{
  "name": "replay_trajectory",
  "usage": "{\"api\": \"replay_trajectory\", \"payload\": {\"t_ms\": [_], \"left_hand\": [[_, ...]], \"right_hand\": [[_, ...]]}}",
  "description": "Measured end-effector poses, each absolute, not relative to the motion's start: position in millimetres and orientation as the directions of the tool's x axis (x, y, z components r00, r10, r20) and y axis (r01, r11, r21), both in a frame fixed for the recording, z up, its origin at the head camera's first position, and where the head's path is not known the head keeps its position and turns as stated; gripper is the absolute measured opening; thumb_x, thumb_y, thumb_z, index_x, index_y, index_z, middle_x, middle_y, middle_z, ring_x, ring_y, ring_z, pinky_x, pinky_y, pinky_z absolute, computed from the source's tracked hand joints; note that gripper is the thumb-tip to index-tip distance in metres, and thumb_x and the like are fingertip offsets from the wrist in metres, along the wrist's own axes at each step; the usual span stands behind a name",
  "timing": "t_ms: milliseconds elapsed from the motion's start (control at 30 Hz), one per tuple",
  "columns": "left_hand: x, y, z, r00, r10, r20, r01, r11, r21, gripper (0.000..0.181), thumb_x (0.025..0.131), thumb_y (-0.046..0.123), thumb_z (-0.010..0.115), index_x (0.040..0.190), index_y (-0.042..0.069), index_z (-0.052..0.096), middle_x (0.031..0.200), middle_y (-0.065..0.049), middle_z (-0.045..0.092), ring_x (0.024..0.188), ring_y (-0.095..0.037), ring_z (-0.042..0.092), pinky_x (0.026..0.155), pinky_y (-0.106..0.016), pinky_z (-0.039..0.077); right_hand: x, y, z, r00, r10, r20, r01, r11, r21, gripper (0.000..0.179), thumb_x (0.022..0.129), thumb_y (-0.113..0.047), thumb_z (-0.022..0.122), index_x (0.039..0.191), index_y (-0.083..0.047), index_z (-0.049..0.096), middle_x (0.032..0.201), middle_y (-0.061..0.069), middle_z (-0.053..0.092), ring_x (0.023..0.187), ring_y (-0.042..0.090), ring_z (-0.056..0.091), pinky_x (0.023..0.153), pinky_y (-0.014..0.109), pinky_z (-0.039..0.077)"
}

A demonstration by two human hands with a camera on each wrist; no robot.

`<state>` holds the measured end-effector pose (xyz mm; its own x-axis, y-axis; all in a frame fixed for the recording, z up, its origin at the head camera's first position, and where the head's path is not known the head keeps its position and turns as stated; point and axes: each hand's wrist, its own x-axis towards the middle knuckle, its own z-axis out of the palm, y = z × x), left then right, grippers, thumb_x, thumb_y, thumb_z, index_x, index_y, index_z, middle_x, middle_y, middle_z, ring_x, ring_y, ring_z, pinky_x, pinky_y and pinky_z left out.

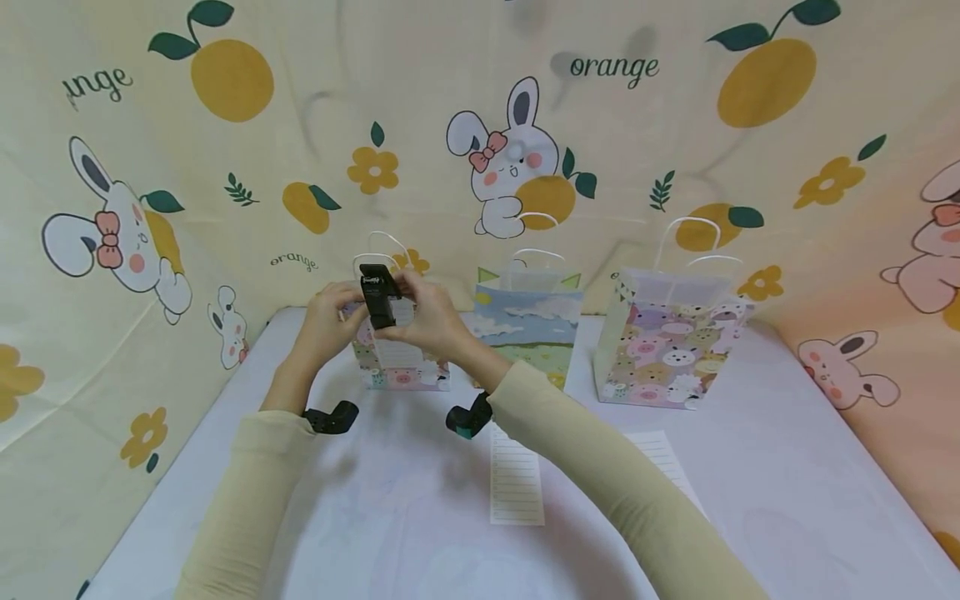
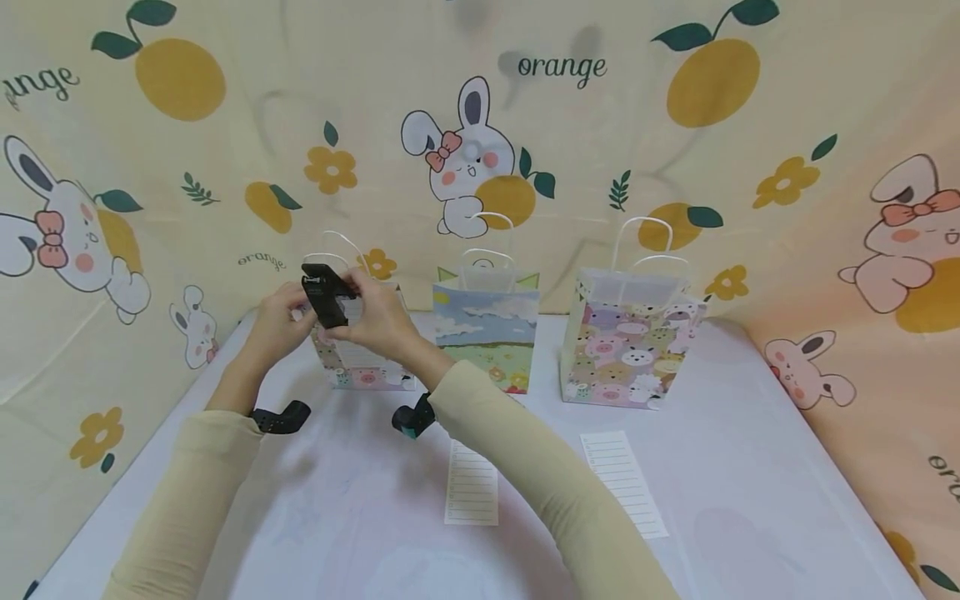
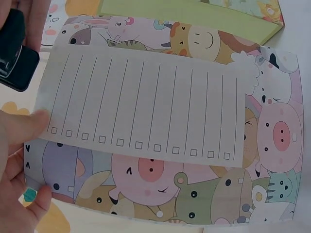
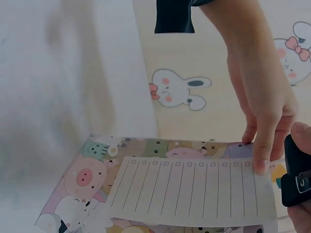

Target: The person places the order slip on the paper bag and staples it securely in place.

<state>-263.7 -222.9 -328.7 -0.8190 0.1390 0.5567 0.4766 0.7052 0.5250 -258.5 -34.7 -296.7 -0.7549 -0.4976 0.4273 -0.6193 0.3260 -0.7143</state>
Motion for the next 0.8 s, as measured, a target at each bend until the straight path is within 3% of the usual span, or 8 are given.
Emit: {"api": "replay_trajectory", "payload": {"t_ms": [267,500,800], "left_hand": [[-261.1,-224.4,-329.2,-0.804,0.155,0.574,0.495,0.71,0.502,0.014,0.083,-0.004,0.066,0.096,-0.01,0.069,0.108,-0.026,0.069,0.109,-0.04,0.059,0.101,-0.051,0.045],[-260.4,-225.8,-330.5,-0.811,0.161,0.563,0.485,0.723,0.491,0.014,0.084,-0.005,0.064,0.096,-0.011,0.069,0.102,-0.026,0.069,0.099,-0.037,0.058,0.088,-0.049,0.047],[-260.4,-226.4,-331.8,-0.802,0.177,0.57,0.496,0.729,0.472,0.012,0.084,-0.003,0.066,0.093,-0.01,0.069,0.097,-0.023,0.069,0.091,-0.033,0.057,0.076,-0.042,0.044]], "right_hand": [[-262.4,-40.2,-295.1,-0.75,-0.511,0.42,-0.632,0.369,-0.681,0.06,0.073,-0.007,0.082,0.122,0.001,0.048,0.124,0.016,0.061,0.125,0.028,0.059,0.109,0.03,0.045],[-265.3,-42.6,-292.1,-0.779,-0.536,0.324,-0.591,0.458,-0.664,0.063,0.077,-0.012,0.081,0.127,-0.003,0.044,0.129,0.013,0.058,0.126,0.025,0.058,0.11,0.034,0.045],[-269.8,-42.2,-289.7,-0.75,-0.58,0.317,-0.634,0.494,-0.595,0.059,0.076,-0.012,0.081,0.121,-0.002,0.046,0.127,0.014,0.063,0.12,0.025,0.061,0.105,0.037,0.048]]}}
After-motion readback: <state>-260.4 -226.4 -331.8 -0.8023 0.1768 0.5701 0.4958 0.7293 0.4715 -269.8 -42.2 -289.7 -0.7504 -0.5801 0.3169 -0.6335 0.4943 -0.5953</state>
